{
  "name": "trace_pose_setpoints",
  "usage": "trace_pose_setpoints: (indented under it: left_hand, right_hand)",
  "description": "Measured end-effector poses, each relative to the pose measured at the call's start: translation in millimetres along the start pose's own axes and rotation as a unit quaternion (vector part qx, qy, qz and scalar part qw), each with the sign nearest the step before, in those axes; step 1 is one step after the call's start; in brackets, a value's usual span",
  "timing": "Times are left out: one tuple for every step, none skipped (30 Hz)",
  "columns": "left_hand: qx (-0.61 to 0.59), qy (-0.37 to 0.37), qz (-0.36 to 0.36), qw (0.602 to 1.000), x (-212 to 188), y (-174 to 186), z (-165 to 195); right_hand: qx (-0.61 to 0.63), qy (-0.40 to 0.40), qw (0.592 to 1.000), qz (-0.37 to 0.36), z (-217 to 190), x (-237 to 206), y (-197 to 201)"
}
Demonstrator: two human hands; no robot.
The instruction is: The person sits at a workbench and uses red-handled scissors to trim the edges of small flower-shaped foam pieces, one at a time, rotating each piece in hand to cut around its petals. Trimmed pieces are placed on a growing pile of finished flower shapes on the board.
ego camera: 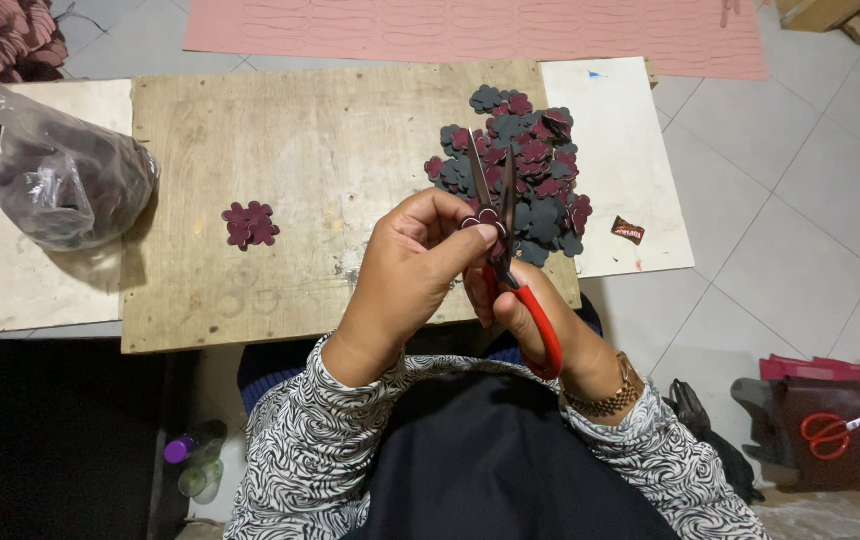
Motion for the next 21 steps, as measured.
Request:
trace_pose_setpoints:
  left_hand:
    - [0.002, 0.002, 0.001, 1.0, 0.5, 0.8, -0.5]
    - [0.004, 0.004, 0.003, 1.0, 0.9, 1.9, -1.0]
    - [0.006, 0.006, 0.004, 1.0, 1.4, 2.7, -1.9]
    - [0.001, 0.002, 0.006, 1.0, 2.3, 3.2, -2.8]
    - [-0.004, -0.001, 0.008, 1.0, 3.3, 3.6, -4.1]
    - [-0.008, -0.004, 0.011, 1.0, 3.9, 4.0, -5.3]
    - [-0.01, -0.006, 0.015, 1.0, 4.5, 4.1, -6.8]
    - [-0.012, -0.008, 0.019, 1.0, 5.1, 4.3, -8.1]
    - [-0.014, -0.009, 0.023, 1.0, 5.5, 4.6, -9.0]
    - [-0.006, -0.008, 0.027, 1.0, 5.5, 5.3, -9.6]
    - [0.001, -0.007, 0.032, 0.999, 5.6, 5.7, -10.3]
    - [0.01, -0.006, 0.036, 0.999, 5.9, 6.0, -10.8]
    - [0.01, -0.008, 0.038, 0.999, 6.5, 6.0, -11.3]
    - [0.011, -0.011, 0.04, 0.999, 7.1, 5.8, -11.8]
    - [0.011, -0.013, 0.041, 0.999, 7.4, 5.5, -12.4]
    - [0.014, -0.014, 0.042, 0.999, 7.6, 5.5, -12.8]
    - [0.017, -0.016, 0.043, 0.999, 7.8, 5.8, -13.1]
    - [0.02, -0.018, 0.045, 0.999, 7.9, 6.4, -13.2]
    - [0.02, -0.02, 0.046, 0.999, 8.0, 6.5, -13.8]
    - [0.02, -0.021, 0.047, 0.998, 8.1, 6.7, -14.6]
    - [0.02, -0.022, 0.049, 0.998, 8.2, 7.1, -15.3]
  right_hand:
    - [0.003, 0.002, 1.0, 0.005, -0.7, -0.1, -0.5]
    - [0.006, 0.003, 1.0, 0.011, -1.2, -0.2, -1.7]
    - [0.009, 0.005, 1.0, 0.016, -1.5, -0.2, -2.6]
    - [0.004, 0.004, 1.0, 0.024, -1.4, -0.1, -3.3]
    - [0.0, 0.002, 1.0, 0.032, -1.3, -0.4, -4.2]
    - [-0.004, 0.0, 0.999, 0.039, -1.0, -0.9, -5.0]
    - [-0.002, 0.004, 0.999, 0.04, -0.5, -1.1, -5.5]
    - [0.0, 0.008, 0.999, 0.041, 0.5, -0.6, -6.1]
    - [0.002, 0.013, 0.999, 0.042, 1.4, -0.5, -6.5]
    - [-0.002, 0.012, 0.999, 0.044, 2.5, -0.8, -6.9]
    - [-0.006, 0.012, 0.999, 0.045, 3.7, -1.2, -7.1]
    - [-0.01, 0.012, 0.999, 0.047, 5.0, -1.5, -7.5]
    - [-0.003, 0.01, 0.999, 0.052, 6.5, -1.5, -8.2]
    - [0.003, 0.007, 0.998, 0.058, 8.1, -1.3, -9.4]
    - [0.01, 0.005, 0.998, 0.065, 9.6, -1.8, -10.1]
    - [0.011, 0.002, 0.998, 0.067, 10.8, -2.2, -10.4]
    - [0.013, -0.001, 0.998, 0.068, 12.1, -2.3, -10.7]
    - [0.014, -0.004, 0.997, 0.07, 13.2, -2.3, -11.0]
    - [0.018, -0.008, 0.997, 0.072, 14.3, -2.6, -11.0]
    - [0.022, -0.012, 0.997, 0.074, 15.2, -2.8, -11.4]
    - [0.025, -0.016, 0.997, 0.076, 16.1, -2.9, -11.8]
Point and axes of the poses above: each hand's wrist, its own x-axis towards the middle knuckle, its own y-axis out of the back of the hand, z = x × y, the point moved 2 cm from there along x, towards the middle knuckle, and after that the axes turned 6 degrees about -x, right-handed, at the moved point
